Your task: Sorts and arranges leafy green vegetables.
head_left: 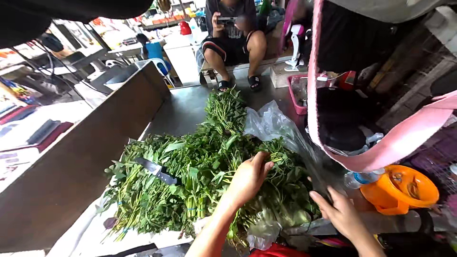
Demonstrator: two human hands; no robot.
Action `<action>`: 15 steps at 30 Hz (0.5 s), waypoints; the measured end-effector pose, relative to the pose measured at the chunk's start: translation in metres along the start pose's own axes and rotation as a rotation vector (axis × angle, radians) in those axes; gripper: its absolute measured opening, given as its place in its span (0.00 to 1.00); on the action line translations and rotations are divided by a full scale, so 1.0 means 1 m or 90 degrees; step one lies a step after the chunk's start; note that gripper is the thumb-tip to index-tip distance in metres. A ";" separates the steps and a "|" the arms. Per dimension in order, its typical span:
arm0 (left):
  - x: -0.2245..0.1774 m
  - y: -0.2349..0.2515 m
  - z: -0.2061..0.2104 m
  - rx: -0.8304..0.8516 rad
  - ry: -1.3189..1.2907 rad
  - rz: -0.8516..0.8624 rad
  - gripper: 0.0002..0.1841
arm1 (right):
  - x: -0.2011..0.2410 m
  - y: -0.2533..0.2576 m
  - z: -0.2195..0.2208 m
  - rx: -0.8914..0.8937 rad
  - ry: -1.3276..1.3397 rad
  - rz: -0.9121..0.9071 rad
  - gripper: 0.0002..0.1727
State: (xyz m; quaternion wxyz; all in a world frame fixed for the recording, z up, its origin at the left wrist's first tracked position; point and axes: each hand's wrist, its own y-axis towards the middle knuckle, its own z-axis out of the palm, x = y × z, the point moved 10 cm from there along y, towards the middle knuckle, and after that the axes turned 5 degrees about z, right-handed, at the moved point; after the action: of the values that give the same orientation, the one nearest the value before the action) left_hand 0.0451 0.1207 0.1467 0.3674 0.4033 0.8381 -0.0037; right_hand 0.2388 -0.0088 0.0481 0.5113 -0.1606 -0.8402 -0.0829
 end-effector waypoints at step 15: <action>0.031 -0.013 -0.007 -0.188 -0.319 0.019 0.17 | 0.125 0.030 0.063 -0.068 -0.050 -0.247 0.26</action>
State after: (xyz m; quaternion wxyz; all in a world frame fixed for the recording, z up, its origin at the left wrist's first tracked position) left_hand 0.0197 0.1343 0.1288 0.6175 0.3442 0.7068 0.0244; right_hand 0.1438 0.0617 0.1291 0.4430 -0.0259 -0.8692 -0.2180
